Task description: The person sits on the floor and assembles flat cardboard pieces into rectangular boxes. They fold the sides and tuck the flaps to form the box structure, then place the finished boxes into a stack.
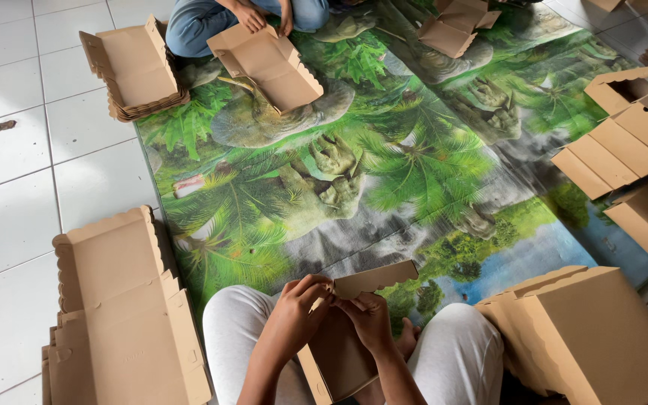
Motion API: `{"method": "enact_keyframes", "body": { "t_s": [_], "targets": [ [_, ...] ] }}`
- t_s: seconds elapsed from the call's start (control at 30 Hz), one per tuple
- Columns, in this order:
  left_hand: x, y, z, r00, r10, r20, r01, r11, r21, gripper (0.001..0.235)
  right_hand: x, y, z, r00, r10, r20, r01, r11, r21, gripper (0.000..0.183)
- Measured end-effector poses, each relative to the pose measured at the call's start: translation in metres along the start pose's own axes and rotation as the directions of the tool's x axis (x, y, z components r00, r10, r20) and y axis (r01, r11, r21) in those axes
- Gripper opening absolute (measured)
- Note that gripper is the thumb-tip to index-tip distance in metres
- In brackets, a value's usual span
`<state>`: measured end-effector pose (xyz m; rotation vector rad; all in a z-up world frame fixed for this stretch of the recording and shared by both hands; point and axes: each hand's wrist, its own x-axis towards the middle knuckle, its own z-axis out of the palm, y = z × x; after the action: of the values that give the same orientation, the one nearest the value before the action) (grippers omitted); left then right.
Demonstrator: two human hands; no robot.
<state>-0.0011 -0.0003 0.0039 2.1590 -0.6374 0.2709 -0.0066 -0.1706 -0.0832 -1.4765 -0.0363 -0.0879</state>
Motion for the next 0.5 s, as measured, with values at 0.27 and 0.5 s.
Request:
{"method": "enact_keyframes", "body": {
  "t_s": [0.27,0.5],
  "targets": [
    [-0.002,0.002,0.001,0.998,-0.063,-0.019,0.062,0.997,-0.051,0.008,-0.004,-0.008,0.005,0.995,-0.101,0.018,0.100,0.992,0.080,0.011],
    [-0.004,0.014,0.010,0.926,-0.347,0.150,0.371,0.909,-0.187,0.056,-0.008,-0.010,0.007,0.993,-0.110,0.050,0.111,0.993,-0.029,0.014]
  ]
}}
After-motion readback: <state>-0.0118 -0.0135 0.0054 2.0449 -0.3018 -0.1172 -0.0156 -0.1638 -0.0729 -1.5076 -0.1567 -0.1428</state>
